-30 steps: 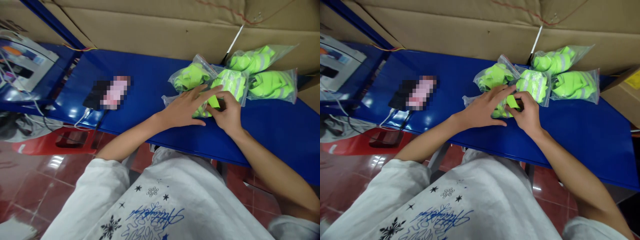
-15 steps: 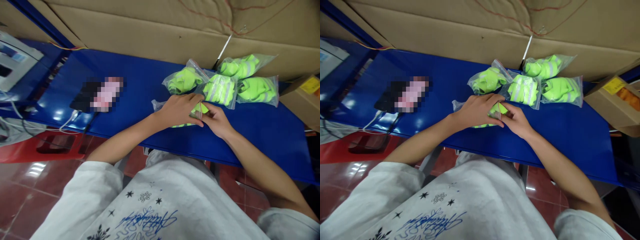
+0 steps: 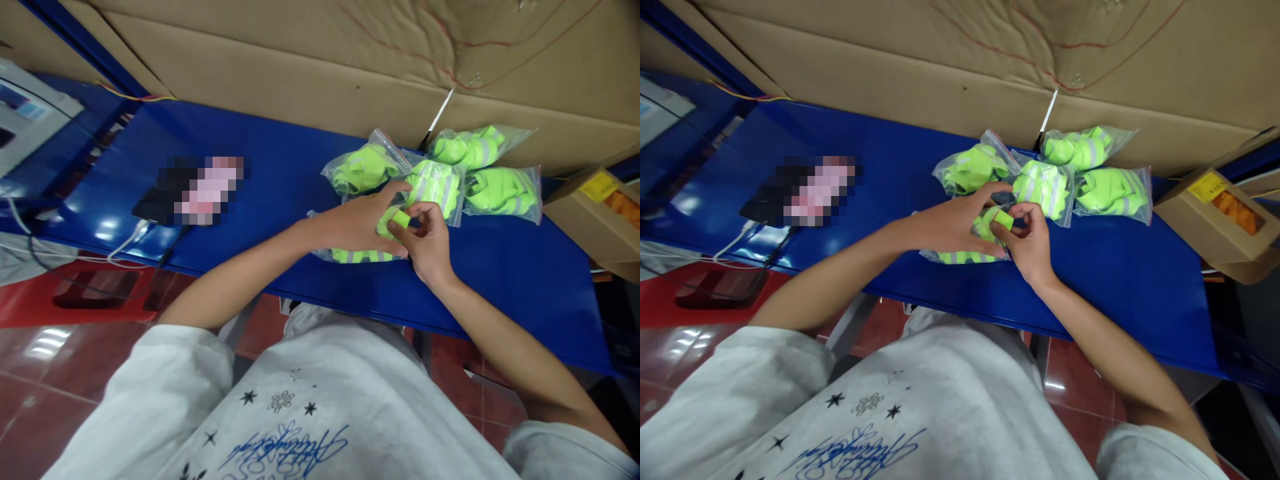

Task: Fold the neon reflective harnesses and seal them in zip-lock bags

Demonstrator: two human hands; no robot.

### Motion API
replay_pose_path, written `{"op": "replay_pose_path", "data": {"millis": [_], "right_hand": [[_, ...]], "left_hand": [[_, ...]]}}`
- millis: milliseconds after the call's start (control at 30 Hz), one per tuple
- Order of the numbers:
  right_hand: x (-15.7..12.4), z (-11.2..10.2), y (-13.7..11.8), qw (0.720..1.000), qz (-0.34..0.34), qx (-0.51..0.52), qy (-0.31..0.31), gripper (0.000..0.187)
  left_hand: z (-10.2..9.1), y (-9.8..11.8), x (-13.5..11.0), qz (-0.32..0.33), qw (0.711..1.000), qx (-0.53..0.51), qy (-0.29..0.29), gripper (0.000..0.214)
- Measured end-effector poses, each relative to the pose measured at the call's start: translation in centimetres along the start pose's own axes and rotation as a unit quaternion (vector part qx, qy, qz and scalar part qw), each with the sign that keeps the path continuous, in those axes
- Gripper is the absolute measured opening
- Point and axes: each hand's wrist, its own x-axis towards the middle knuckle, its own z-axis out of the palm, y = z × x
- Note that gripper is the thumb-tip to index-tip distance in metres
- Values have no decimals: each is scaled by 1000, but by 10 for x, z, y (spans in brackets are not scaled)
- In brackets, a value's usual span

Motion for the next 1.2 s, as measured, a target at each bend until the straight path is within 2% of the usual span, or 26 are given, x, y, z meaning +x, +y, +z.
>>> {"op": "replay_pose_path", "data": {"millis": [67, 133, 200, 300, 433, 533, 600, 667, 733, 800, 833, 867, 933, 1000, 1067, 1200], "right_hand": [[1, -3, 1, 999, 26, -2, -36, 48], [0, -9, 1, 993, 60, -24, -102, 43], [-2, -14, -2, 981, 66, -58, -173, 49], [-7, -16, -9, 954, 73, -67, -281, 51], [-7, -15, -15, 915, 127, 19, -382, 43], [-4, -16, -16, 911, 90, 12, -403, 40], [-5, -18, -18, 910, 44, -39, -411, 34], [-8, -18, -20, 904, -7, -109, -413, 32], [-13, -17, -21, 897, -49, -175, -403, 31], [-17, -16, -20, 892, -68, -216, -392, 32], [-18, -15, -19, 891, -68, -229, -387, 34], [-18, -15, -18, 889, -64, -239, -385, 36], [-18, -15, -15, 886, -56, -252, -385, 39], [-17, -15, -13, 887, -51, -256, -382, 42], [-15, -15, -11, 889, -49, -257, -375, 43], [-13, -15, -10, 889, -44, -260, -373, 42]], "left_hand": [[-11, -17, 6, -25, 998, -23, -51, 84], [-18, -30, 12, -63, 992, -8, -106, 67], [-21, -35, 16, -79, 988, 8, -129, 58], [-16, -24, 17, -48, 991, -25, -124, 39], [-6, 8, 14, -18, 985, -12, -171, 22], [-3, 22, 11, 15, 988, 13, -153, 26], [-8, 21, 3, 33, 988, -47, -143, 34], [-18, 12, -13, 34, 978, -154, -134, 43], [-33, -5, -41, 17, 970, -234, -67, 49], [-49, -29, -77, -4, 974, -208, 86, 53], [-55, -43, -97, -18, 973, -140, 181, 57], [-62, -56, -117, -66, 961, -46, 264, 60], [-71, -81, -154, -150, 919, 114, 346, 70], [-76, -100, -180, -219, 894, 170, 351, 74], [-77, -112, -193, -267, 887, 183, 329, 72], [-75, -126, -193, -294, 885, 173, 316, 71]]}}
